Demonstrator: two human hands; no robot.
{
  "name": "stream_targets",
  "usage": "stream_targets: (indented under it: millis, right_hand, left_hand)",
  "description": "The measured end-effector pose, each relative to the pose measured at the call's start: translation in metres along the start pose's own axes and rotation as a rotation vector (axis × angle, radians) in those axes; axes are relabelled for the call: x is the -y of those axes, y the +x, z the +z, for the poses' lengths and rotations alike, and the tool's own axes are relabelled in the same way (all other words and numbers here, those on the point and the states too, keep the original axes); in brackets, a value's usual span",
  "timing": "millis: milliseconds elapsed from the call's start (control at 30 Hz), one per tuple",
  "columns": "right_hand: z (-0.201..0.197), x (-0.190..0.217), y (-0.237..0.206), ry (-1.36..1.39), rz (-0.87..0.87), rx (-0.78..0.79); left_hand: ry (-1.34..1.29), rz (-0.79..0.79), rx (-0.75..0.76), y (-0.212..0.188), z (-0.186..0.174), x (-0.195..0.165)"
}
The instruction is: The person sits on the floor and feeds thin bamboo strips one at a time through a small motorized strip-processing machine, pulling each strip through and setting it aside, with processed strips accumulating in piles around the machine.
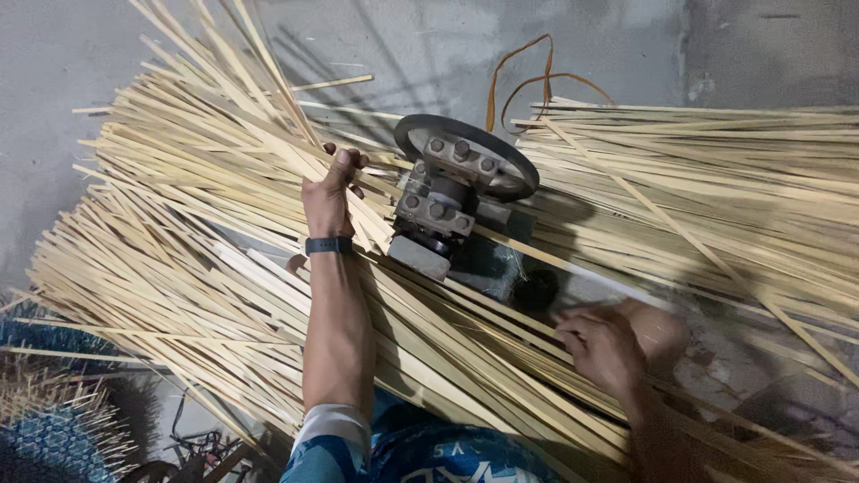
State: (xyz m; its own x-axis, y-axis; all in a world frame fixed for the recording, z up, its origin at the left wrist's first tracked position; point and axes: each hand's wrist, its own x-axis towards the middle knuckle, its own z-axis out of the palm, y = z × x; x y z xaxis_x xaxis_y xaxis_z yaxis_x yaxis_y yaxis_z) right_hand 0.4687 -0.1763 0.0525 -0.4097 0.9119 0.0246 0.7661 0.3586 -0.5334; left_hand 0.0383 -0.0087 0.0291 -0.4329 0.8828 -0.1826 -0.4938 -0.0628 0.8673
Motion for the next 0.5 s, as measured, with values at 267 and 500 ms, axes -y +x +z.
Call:
stream_targets:
  millis: [267,500]
  right_hand:
    - [-0.039,-0.116,-0.1,0.116,0.354,-0.034]
    - [-0.087,-0.158,-0.133,-0.172,0.643,-0.149]
  left_hand:
    - [0.005,0.031,0.029,0.001,0.005,0.0]
    - [-0.085,-0.025,-0.011,0.002,0.005,0.001]
